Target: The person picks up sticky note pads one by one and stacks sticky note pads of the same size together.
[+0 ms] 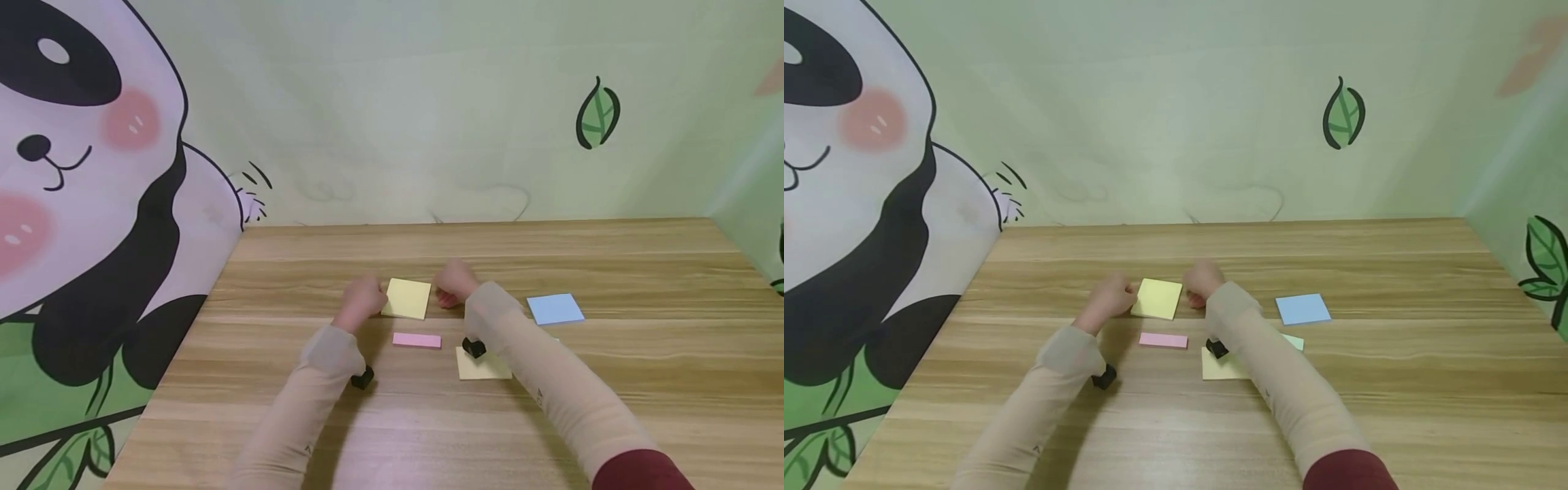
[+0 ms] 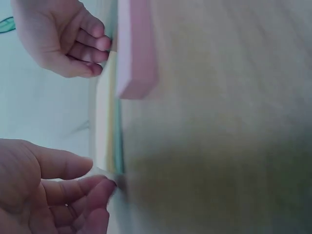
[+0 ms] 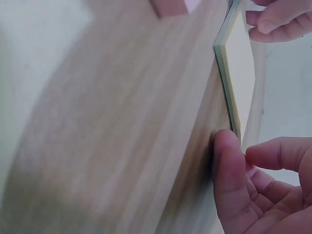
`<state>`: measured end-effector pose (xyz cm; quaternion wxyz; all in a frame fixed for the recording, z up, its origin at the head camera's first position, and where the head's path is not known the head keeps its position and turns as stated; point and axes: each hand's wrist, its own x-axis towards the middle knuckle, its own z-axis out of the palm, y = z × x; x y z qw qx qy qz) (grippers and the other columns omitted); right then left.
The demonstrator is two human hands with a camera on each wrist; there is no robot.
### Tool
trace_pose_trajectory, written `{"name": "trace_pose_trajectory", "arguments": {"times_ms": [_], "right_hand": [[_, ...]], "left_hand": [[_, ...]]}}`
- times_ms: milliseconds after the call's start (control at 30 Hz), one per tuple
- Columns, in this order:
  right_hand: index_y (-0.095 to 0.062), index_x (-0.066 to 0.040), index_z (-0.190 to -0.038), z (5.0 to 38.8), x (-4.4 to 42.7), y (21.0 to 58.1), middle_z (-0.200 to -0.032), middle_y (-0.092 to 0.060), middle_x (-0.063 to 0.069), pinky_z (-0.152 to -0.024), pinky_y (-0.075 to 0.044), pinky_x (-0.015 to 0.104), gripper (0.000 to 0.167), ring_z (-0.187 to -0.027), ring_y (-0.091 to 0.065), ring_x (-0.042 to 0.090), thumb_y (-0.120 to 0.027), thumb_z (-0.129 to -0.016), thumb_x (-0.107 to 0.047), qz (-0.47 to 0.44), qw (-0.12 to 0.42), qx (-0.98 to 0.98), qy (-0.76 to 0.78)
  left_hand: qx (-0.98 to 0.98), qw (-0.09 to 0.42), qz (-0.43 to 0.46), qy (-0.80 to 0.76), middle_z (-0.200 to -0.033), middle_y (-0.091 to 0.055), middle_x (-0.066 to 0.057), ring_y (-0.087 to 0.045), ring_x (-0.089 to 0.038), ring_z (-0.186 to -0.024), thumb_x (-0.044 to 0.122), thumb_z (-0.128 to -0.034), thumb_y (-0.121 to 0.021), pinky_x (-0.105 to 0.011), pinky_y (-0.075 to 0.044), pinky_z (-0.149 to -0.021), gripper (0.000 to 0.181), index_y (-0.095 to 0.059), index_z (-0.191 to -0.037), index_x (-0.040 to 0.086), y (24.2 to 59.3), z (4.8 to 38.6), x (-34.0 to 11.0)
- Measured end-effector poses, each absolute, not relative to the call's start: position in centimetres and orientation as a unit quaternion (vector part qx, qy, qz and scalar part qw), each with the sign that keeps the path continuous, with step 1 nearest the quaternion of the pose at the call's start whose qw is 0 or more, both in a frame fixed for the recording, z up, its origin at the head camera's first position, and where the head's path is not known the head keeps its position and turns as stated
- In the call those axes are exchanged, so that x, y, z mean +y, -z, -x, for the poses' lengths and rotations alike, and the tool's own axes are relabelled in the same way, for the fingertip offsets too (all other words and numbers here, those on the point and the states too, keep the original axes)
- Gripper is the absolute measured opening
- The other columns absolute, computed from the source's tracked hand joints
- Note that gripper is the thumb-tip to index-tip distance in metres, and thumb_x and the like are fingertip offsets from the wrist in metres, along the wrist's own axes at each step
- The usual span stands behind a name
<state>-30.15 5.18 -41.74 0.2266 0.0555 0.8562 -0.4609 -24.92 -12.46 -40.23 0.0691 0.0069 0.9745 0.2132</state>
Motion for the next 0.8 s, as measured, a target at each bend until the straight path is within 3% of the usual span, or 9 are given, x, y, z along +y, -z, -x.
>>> {"name": "trace_pose_trajectory", "arguments": {"times_ms": [167,267,333,400,500,567,800], "right_hand": [[-0.057,0.007,-0.073,30.0,4.5,41.7,-0.048,-0.052,0.006,-0.041,-0.047,0.025,0.015,-0.037,-0.051,0.012,-0.046,-0.08,-0.001,-0.066,0.239,0.849,0.466],[-0.057,0.007,-0.074,29.9,4.2,41.7,-0.047,-0.051,0.005,-0.041,-0.047,0.024,0.013,-0.037,-0.051,0.012,-0.047,-0.078,0.0,-0.069,0.242,0.848,0.466],[-0.057,0.007,-0.076,29.8,4.1,41.7,-0.047,-0.052,0.005,-0.041,-0.047,0.024,0.013,-0.037,-0.051,0.012,-0.046,-0.078,0.0,-0.072,0.243,0.848,0.466],[-0.057,0.008,-0.077,29.8,4.1,41.8,-0.047,-0.052,0.006,-0.041,-0.047,0.024,0.014,-0.037,-0.051,0.012,-0.046,-0.078,0.0,-0.075,0.244,0.846,0.468],[-0.057,0.007,-0.076,29.8,4.0,41.9,-0.048,-0.052,0.006,-0.04,-0.046,0.024,0.014,-0.037,-0.051,0.012,-0.046,-0.079,-0.001,-0.077,0.245,0.845,0.47],[-0.057,0.006,-0.076,29.9,4.0,42.0,-0.048,-0.052,0.006,-0.04,-0.046,0.023,0.013,-0.037,-0.051,0.012,-0.047,-0.079,-0.002,-0.079,0.244,0.848,0.464],[-0.056,0.005,-0.079,30.1,3.8,42.0,-0.05,-0.052,0.006,-0.041,-0.047,0.024,0.011,-0.039,-0.052,0.013,-0.048,-0.08,-0.003,-0.088,0.245,0.852,0.455]], "left_hand": [[0.977,0.067,-0.012,-0.202,-0.046,-0.029,0.002,-0.029,-0.014,-0.046,0.003,-0.0696,-0.046,-0.025,-0.023,-0.045,0.027,-0.034,-0.047,0.011,42.3,26.3,-13.4],[0.979,0.03,-0.047,-0.197,-0.047,-0.03,0.003,-0.029,-0.015,-0.048,0.007,-0.0659,-0.045,-0.027,-0.024,-0.046,0.022,-0.035,-0.047,0.015,47.0,29.2,-14.9],[0.979,0.027,-0.054,-0.193,-0.048,-0.031,0.003,-0.03,-0.016,-0.049,0.008,-0.065,-0.045,-0.028,-0.025,-0.047,0.021,-0.035,-0.048,0.016,48.3,30.0,-15.4],[0.98,0.039,-0.044,-0.191,-0.048,-0.03,0.003,-0.03,-0.016,-0.048,0.007,-0.0643,-0.045,-0.028,-0.024,-0.046,0.022,-0.035,-0.047,0.016,48.0,29.9,-15.2],[0.978,0.072,-0.02,-0.197,-0.047,-0.028,0.003,-0.031,-0.015,-0.05,0.001,-0.0673,-0.046,-0.024,-0.024,-0.047,0.026,-0.033,-0.047,0.012,42.0,25.9,-13.4],[0.975,0.073,-0.016,-0.21,-0.046,-0.029,0.004,-0.031,-0.013,-0.048,0.001,-0.0675,-0.046,-0.021,-0.023,-0.045,0.027,-0.034,-0.047,0.013,40.4,24.7,-12.9],[0.97,0.087,-0.011,-0.229,-0.046,-0.029,0.005,-0.028,-0.011,-0.045,0.001,-0.0672,-0.044,-0.021,-0.022,-0.043,0.027,-0.034,-0.046,0.015,41.5,25.2,-13.2]]}}
